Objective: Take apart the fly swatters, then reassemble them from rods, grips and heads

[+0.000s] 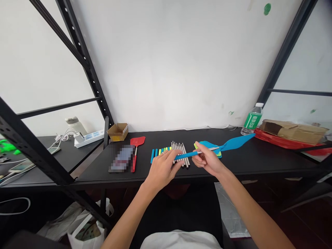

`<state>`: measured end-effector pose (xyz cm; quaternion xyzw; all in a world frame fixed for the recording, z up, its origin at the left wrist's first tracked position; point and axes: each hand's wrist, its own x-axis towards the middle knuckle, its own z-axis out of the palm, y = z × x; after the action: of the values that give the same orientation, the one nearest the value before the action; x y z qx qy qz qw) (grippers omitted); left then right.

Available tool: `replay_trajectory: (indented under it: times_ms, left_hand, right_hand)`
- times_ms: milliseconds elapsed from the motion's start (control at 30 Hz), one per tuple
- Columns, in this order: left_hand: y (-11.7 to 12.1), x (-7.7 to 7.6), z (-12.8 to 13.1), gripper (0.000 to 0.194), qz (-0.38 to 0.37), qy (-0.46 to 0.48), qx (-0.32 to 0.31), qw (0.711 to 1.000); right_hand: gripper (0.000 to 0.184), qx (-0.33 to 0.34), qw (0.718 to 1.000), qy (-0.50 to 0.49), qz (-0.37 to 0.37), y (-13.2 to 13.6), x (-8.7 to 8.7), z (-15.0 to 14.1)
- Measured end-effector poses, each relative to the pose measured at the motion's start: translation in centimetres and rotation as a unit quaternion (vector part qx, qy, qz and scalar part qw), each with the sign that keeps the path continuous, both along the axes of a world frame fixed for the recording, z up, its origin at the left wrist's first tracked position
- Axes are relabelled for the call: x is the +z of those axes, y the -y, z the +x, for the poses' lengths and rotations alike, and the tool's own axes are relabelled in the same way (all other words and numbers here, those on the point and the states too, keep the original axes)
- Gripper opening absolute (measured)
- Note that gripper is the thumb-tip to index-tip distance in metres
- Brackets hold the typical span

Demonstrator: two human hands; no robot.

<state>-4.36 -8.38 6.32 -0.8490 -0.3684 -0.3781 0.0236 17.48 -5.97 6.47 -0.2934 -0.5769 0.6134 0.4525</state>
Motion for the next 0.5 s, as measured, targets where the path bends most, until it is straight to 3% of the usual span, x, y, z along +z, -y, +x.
replay_trajectory:
  times_ms: [267, 500]
  left_hand:
    - [-0.29, 0.18, -0.33, 0.023, 0.041, 0.032, -0.001, 0.999]
    - [-0.24, 0.38, -0.60, 0.020, 0.133, 0.057, -0.028, 0.989]
  right_hand:
    - [0.066, 0.007, 0.999, -0.031, -0.024, 0.01, 0.24, 0.66]
    - [0.066, 0.052, 0.995, -0.056, -0.068, -0.15, -0.01, 0.43]
